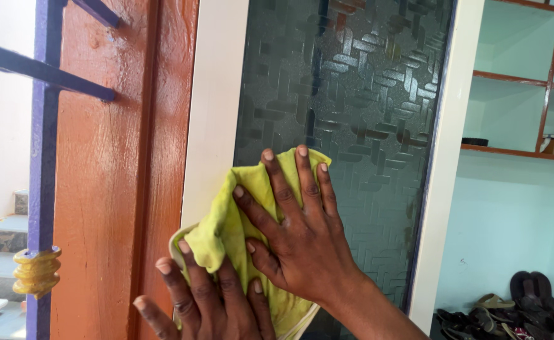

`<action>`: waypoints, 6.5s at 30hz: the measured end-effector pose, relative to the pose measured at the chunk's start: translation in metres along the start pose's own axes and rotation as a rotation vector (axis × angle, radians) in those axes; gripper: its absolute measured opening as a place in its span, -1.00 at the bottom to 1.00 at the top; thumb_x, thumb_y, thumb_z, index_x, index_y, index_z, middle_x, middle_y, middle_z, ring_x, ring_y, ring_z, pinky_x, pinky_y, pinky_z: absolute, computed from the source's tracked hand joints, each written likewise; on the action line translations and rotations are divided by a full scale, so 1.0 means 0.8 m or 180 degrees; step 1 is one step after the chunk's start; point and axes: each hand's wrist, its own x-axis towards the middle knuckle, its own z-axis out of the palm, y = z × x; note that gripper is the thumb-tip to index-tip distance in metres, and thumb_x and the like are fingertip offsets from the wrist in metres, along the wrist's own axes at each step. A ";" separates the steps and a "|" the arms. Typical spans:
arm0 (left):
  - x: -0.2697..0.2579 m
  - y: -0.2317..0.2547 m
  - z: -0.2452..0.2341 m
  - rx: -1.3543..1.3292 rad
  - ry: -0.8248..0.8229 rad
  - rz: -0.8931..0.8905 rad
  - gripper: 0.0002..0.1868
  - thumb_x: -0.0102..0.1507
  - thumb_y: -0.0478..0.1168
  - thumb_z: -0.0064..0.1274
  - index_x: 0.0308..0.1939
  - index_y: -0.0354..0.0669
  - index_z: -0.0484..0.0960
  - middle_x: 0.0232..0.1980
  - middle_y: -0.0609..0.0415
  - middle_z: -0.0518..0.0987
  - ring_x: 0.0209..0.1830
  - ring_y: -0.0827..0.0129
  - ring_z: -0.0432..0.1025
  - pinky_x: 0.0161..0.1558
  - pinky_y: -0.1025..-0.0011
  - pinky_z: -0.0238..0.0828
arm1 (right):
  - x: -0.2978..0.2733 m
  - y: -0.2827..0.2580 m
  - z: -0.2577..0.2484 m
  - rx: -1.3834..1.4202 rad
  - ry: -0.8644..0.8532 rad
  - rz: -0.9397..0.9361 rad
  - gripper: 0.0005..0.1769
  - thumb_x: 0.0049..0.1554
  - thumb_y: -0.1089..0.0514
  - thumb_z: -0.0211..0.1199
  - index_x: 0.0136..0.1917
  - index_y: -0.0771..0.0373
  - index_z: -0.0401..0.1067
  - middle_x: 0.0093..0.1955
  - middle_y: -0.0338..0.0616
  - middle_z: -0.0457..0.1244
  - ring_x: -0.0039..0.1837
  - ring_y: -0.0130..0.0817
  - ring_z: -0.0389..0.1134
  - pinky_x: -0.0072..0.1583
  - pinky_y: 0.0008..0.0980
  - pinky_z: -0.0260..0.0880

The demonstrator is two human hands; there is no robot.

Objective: The person wipes a patterned glass door with a yellow cloth using both hands. They move the cloth in circular and vertical motions across the surface, covering different sections of the door throughout the clip.

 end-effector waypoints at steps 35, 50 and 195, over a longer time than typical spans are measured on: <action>0.092 0.118 0.033 -0.0573 -0.0299 0.0695 -0.41 0.30 -0.07 -0.21 0.38 -0.21 0.42 0.62 -0.31 0.04 0.67 -0.04 -0.26 0.47 -0.12 -0.78 | -0.003 0.134 -0.025 -0.0335 0.0014 0.0392 -0.30 0.34 -0.19 -0.19 0.66 0.08 0.04 0.74 0.15 -0.27 0.74 0.22 -0.33 0.62 0.22 -0.28; 0.187 0.179 0.043 -0.0070 -0.0015 0.1195 -0.36 0.38 -0.02 -0.27 0.50 -0.22 0.31 0.66 -0.24 -0.01 0.68 0.03 -0.27 0.54 -0.04 -0.59 | 0.020 0.212 -0.043 -0.0868 0.0237 0.1124 -0.31 0.37 -0.07 -0.23 0.69 0.16 -0.07 0.74 0.23 -0.27 0.73 0.24 -0.39 0.61 0.23 -0.34; 0.122 0.033 -0.057 0.0655 -0.0310 0.1050 -0.37 0.33 0.03 -0.16 0.41 -0.22 0.55 0.71 -0.06 0.07 0.74 0.05 -0.24 0.51 -0.34 -0.72 | -0.066 -0.017 0.004 0.0147 0.0254 0.1320 -0.27 0.29 -0.21 0.02 0.66 -0.03 0.05 0.70 0.37 -0.29 0.69 0.41 -0.42 0.57 0.43 -0.41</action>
